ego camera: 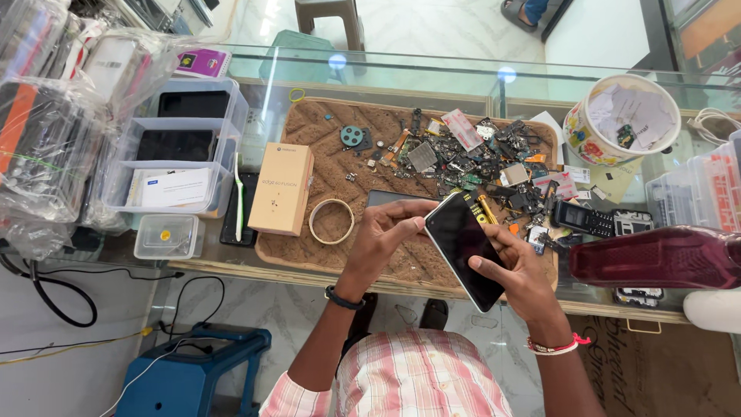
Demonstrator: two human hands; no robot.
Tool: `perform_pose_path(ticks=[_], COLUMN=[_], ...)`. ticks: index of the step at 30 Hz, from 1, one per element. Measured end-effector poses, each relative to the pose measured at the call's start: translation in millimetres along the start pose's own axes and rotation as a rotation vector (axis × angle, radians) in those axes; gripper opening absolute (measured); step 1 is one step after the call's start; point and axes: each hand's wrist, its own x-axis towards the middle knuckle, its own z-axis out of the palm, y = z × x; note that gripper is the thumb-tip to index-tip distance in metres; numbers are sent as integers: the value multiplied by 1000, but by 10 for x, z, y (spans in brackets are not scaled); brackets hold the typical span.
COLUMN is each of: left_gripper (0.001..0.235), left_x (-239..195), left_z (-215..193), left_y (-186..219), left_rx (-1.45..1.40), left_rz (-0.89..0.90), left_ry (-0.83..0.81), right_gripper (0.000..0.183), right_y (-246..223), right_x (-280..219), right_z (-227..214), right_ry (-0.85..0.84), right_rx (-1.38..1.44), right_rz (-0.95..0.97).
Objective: The person disassembles a smartphone, removes the back cover, and uses a metal tool to pry and separate internal components. They handle the battery and motherboard, then reassemble the device and test the screen.
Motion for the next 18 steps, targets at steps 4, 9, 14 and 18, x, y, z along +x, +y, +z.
perform_pose_path(ticks=[4, 9, 14, 18], left_gripper=[33, 35, 40, 67], left_x=[-27, -75, -90, -174], left_z=[34, 18, 9, 159], left_y=[34, -31, -221, -473], left_rx=[-28, 25, -66, -6], left_rz=[-54, -71, -38, -65], left_ry=[1, 18, 154, 392], right_gripper=[58, 62, 59, 48], right_y=[-66, -119, -162, -90], right_x=[-46, -76, -79, -48], right_z=[-37, -55, 54, 289], right_ry=[22, 34, 92, 246], right_rx=[-177, -324, -417, -845], right_rz=[-10, -3, -83, -343])
